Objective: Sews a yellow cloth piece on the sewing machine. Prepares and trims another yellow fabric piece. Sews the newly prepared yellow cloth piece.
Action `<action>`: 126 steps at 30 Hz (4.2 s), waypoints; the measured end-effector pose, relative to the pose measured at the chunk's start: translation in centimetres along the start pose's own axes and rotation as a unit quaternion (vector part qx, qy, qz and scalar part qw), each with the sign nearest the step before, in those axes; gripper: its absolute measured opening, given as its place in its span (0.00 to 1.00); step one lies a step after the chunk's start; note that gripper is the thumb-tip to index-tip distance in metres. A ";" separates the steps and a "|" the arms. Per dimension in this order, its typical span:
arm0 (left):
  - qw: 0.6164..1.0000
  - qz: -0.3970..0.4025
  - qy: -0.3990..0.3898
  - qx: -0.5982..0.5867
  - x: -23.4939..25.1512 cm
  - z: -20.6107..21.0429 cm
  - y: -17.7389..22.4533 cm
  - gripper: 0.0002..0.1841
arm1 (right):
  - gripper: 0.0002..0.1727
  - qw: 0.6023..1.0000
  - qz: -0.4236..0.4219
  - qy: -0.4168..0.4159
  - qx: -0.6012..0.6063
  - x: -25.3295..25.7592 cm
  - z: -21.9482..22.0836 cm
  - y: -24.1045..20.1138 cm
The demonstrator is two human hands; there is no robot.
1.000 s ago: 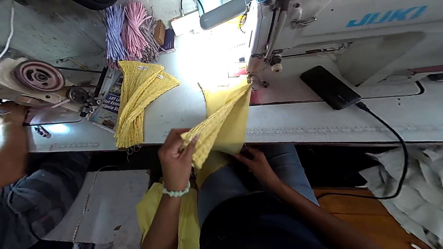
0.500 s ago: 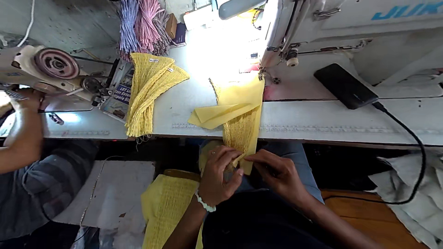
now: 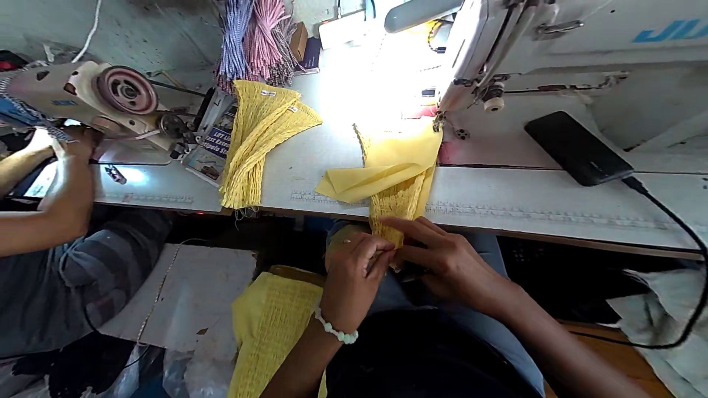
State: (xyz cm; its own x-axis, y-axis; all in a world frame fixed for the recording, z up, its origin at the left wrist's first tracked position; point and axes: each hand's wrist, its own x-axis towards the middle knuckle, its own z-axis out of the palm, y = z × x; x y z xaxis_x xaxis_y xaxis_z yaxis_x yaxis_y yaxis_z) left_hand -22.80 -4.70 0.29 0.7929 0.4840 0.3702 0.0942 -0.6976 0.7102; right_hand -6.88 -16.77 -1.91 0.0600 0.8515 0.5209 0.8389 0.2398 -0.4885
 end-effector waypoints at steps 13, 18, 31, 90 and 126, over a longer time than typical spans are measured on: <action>0.997 -0.037 0.041 -0.055 1.1 -1.4 0.6 0.08 | 0.06 0.993 0.018 0.059 0.098 1.1 0.1 -0.2; 0.987 0.009 0.104 -0.122 0.8 -1.0 0.7 0.12 | 0.07 0.993 0.016 0.115 0.011 2.0 -0.5 -1.1; 0.974 0.073 0.157 -0.145 1.0 -0.3 2.2 0.09 | 0.03 0.984 0.007 0.177 -0.007 3.0 -1.8 -2.1; 0.986 0.102 -0.016 -0.130 2.5 0.8 2.2 0.08 | 0.04 0.969 -0.054 0.197 -0.142 -3.0 -2.2 -3.1; 0.942 0.130 0.110 -0.289 0.7 6.4 1.9 0.25 | 0.06 0.966 -0.064 0.192 -0.159 -2.1 -3.7 -2.7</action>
State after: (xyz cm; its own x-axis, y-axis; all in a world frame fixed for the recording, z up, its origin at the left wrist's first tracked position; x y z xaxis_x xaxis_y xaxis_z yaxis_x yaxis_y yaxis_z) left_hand -18.24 -9.10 -1.96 0.5935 0.4791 0.6467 -0.4805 -0.4337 0.7622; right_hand -7.29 -20.97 0.92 0.0893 0.5732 0.8145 0.9730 0.1246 -0.1944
